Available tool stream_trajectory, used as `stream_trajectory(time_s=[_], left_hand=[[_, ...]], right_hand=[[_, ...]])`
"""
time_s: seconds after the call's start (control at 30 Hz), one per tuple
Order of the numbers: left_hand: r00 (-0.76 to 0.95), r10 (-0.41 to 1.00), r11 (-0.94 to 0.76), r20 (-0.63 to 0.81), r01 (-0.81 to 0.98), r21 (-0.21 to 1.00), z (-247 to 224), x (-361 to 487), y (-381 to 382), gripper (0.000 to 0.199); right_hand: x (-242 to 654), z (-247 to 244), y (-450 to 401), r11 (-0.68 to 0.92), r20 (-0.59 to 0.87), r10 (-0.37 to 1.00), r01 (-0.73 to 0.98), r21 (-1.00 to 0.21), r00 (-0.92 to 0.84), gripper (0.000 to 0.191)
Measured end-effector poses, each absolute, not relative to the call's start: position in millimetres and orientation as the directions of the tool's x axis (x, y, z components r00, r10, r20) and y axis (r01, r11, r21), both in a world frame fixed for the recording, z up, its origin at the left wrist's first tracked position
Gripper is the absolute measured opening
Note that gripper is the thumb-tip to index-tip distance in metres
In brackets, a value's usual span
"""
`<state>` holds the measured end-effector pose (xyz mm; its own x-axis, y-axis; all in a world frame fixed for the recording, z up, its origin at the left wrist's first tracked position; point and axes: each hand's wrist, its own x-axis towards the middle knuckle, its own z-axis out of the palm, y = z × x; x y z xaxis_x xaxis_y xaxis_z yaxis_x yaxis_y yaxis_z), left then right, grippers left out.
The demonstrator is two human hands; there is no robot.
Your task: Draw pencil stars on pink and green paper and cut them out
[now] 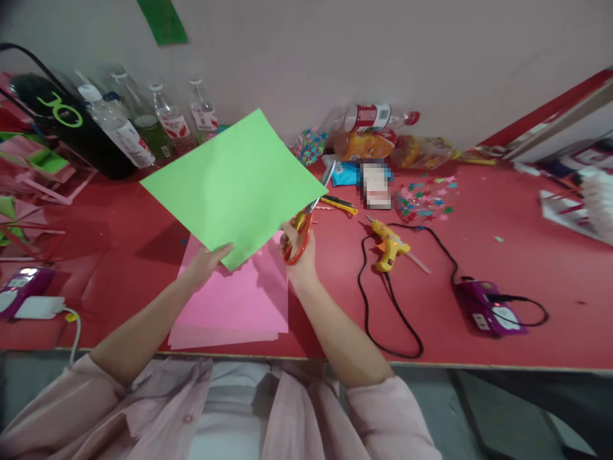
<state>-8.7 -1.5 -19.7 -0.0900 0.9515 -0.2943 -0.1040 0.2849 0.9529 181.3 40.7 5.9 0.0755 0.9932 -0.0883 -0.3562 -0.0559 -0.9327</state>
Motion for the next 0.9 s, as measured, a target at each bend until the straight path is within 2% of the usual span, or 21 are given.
stream_trajectory(time_s=[0.1,0.23,0.3,0.37,0.47,0.57,0.63,0.77,0.9], left_hand=[[-0.168,0.953,0.236,-0.253,-0.116,0.965,-14,-21,9,0.038],[-0.227,0.961,0.119,-0.156,-0.169,0.978,-1,-40,22,0.037],[-0.261,0.955,0.095,-0.144,-0.191,0.977,4,-43,26,0.037],[-0.287,0.948,0.075,-0.139,-0.225,0.972,6,-41,30,0.039],[-0.333,0.937,0.005,-0.107,-0.294,0.956,6,-36,32,0.044],[-0.430,0.901,-0.072,-0.066,-0.296,0.953,1,-38,31,0.045],[-0.466,0.882,-0.065,-0.070,-0.269,0.961,-3,-43,27,0.045],[-0.419,0.904,-0.017,-0.080,-0.223,0.975,-7,-49,17,0.046],[-0.380,0.920,0.018,-0.092,-0.195,0.981,-9,-47,11,0.037]], right_hand=[[194,15,40,-0.085,-0.098,0.994,-0.221,-0.972,0.049,0.037],[219,26,35,-0.062,-0.082,0.985,0.133,-0.989,-0.149,0.046],[227,30,33,-0.025,-0.118,0.953,0.317,-0.948,-0.279,0.049],[228,33,32,0.010,-0.219,0.868,0.456,-0.890,-0.447,0.049],[219,37,34,0.057,-0.313,0.807,0.593,-0.803,-0.501,0.049],[211,36,37,0.066,-0.349,0.795,0.643,-0.763,-0.496,0.051],[210,34,38,0.059,-0.370,0.772,0.639,-0.767,-0.516,0.051],[212,28,34,0.049,-0.404,0.743,0.645,-0.763,-0.534,0.050],[210,25,24,-0.042,-0.424,0.722,0.577,-0.815,-0.547,0.049]])
